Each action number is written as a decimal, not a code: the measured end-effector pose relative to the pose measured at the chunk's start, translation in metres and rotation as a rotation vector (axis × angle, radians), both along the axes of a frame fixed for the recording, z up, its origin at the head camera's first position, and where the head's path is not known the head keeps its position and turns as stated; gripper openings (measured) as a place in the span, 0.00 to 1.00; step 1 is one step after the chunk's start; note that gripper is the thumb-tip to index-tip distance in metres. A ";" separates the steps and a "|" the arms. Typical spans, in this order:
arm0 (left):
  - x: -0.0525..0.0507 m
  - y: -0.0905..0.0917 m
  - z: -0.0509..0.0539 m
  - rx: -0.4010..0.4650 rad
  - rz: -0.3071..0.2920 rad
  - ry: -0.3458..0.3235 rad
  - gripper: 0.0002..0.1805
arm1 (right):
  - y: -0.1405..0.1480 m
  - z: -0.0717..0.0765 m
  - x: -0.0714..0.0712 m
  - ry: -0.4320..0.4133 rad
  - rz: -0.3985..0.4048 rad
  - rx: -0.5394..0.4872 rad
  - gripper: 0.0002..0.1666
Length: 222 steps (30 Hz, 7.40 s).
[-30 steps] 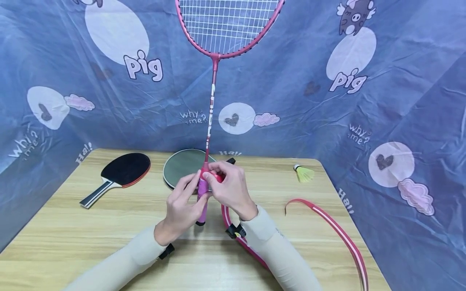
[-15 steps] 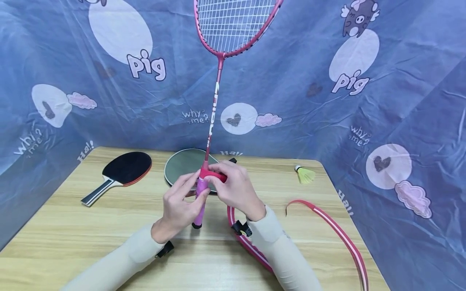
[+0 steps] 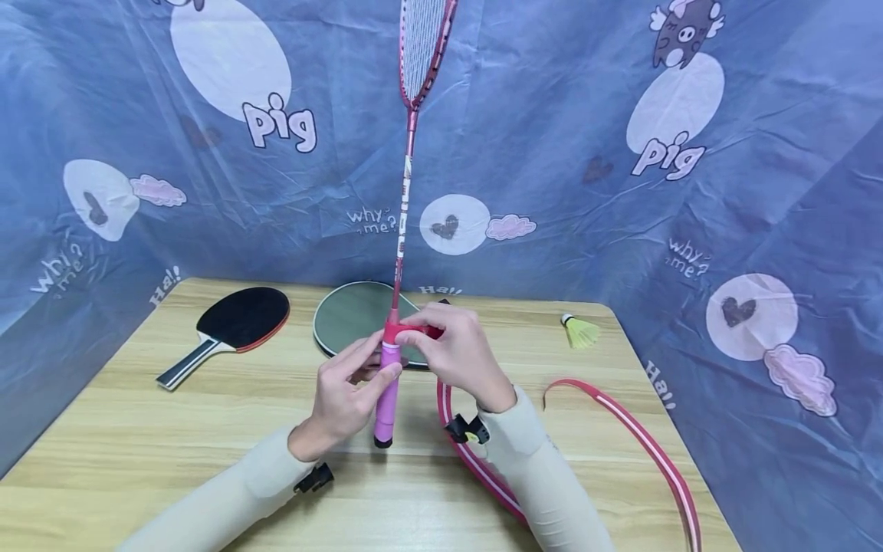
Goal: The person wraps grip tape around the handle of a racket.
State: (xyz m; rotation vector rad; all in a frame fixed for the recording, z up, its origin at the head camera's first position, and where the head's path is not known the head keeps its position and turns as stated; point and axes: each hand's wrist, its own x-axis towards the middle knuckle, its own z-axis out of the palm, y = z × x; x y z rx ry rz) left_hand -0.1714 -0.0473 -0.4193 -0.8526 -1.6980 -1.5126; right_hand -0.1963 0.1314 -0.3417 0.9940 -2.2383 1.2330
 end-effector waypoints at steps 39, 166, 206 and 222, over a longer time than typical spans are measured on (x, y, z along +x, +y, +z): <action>0.002 -0.002 0.007 0.002 -0.077 -0.060 0.33 | 0.002 -0.013 -0.017 -0.373 0.252 -0.330 0.09; 0.008 -0.020 0.039 0.004 -0.083 -0.526 0.24 | -0.001 0.003 -0.009 -0.068 0.054 -0.074 0.06; 0.004 -0.023 0.037 0.015 -0.305 -0.489 0.24 | -0.005 -0.008 -0.012 -0.324 0.201 -0.417 0.10; 0.010 -0.010 0.022 -0.042 0.037 -0.261 0.35 | -0.017 -0.011 -0.006 -0.209 0.015 -0.356 0.07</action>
